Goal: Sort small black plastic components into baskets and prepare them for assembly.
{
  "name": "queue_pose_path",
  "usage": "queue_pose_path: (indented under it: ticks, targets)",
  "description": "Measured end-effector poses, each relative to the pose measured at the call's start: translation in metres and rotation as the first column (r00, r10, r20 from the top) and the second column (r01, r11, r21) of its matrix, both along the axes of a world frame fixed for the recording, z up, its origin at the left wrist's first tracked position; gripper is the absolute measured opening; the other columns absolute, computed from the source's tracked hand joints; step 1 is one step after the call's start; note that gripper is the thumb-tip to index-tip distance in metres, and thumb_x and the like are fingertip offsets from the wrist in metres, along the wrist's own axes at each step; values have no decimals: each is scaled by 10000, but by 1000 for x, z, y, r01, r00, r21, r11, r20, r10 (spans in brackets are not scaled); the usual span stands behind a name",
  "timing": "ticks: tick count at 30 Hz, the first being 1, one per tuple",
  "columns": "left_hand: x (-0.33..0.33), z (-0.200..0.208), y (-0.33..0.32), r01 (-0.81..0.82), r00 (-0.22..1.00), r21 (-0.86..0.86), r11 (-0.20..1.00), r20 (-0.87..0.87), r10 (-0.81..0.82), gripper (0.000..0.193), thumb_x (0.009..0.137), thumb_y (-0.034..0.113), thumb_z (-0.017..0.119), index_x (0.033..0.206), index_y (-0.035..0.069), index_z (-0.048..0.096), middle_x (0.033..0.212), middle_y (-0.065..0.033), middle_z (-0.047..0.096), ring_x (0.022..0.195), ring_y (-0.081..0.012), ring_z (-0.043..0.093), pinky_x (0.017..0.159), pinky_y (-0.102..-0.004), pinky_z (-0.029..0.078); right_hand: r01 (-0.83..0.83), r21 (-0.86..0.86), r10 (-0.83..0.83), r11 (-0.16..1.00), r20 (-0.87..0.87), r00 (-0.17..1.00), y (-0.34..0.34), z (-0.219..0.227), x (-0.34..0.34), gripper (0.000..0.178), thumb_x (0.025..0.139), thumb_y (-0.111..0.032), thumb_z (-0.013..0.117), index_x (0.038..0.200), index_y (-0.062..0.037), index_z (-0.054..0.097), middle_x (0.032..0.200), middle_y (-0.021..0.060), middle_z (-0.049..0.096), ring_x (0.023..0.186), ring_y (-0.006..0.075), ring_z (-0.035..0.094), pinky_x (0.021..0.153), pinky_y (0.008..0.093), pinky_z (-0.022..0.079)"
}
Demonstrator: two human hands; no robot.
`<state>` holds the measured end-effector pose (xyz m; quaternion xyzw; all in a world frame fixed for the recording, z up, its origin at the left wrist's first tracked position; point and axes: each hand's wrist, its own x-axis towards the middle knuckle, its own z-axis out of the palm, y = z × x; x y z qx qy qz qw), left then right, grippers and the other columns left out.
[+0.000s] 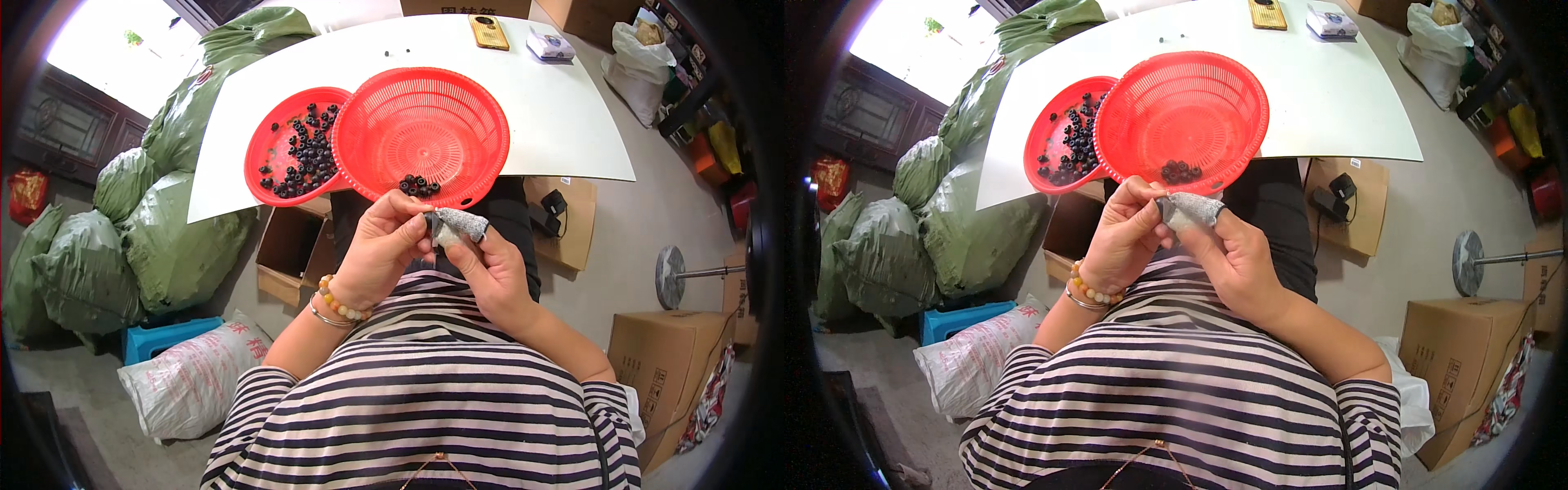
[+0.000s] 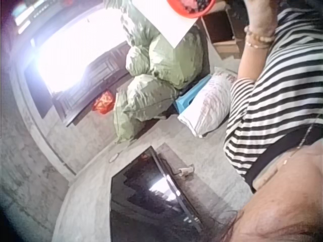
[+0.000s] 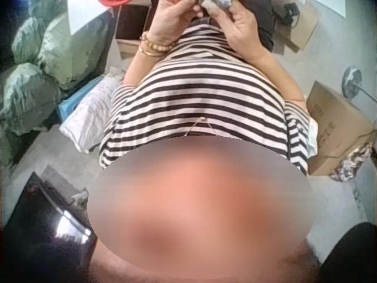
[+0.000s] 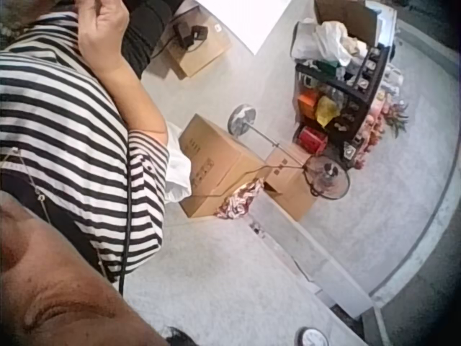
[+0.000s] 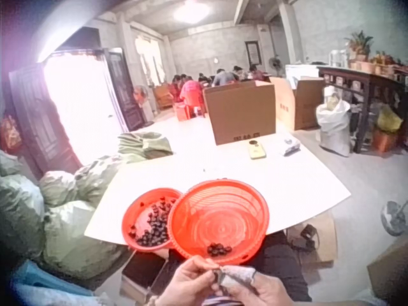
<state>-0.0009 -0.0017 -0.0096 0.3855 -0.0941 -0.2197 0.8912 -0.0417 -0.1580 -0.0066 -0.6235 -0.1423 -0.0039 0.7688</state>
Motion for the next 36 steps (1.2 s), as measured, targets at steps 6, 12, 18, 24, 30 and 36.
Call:
queue_pose_path:
  ticks: [6,12,18,24,30,36]
  targets:
    - [1,2,1,88,985,-51,995,-145,-95,89,875,144,508,922,67,509,800,-27,538,628,-67,495,521,-190,422,-6,75,16,997,-132,991,-1,-3,-1,273,903,-125,457,1146,-1,472,947,20,568,835,64,514,745,192,413]
    - [-1,8,-3,115,975,-55,992,-182,-124,170,866,238,521,872,70,496,745,-2,429,577,-45,383,455,-161,364,17,138,18,990,-245,969,-9,-3,1,306,916,-223,444,1160,-39,456,757,-61,424,633,13,325,553,167,285]
    - [0,1,-2,212,962,-58,976,-164,-218,164,880,219,501,898,55,506,740,-9,480,585,-58,453,507,-195,436,-24,240,76,970,-213,974,-6,1,1,307,892,-166,488,1147,0,448,887,18,535,773,55,500,675,182,409]
    - [-4,2,-4,235,966,43,971,-121,-228,129,868,161,523,916,41,511,762,-21,529,610,-68,525,541,-220,487,-68,308,146,949,-236,961,-4,5,2,301,863,-84,516,1137,17,441,937,70,559,765,113,566,671,245,482]
    - [-4,1,-5,207,973,32,978,-114,-202,121,865,165,525,896,50,504,750,-14,500,600,-65,487,518,-213,468,-73,416,237,906,-357,903,-10,12,4,273,899,-137,458,1128,11,443,928,63,558,758,115,561,673,236,474]
    - [-3,2,-5,204,968,20,979,-153,-198,159,876,216,508,882,58,490,713,-5,439,577,-52,416,500,-185,424,-108,379,255,919,-361,897,-19,-6,5,281,911,-169,440,1130,6,445,902,50,562,801,105,544,709,234,455]
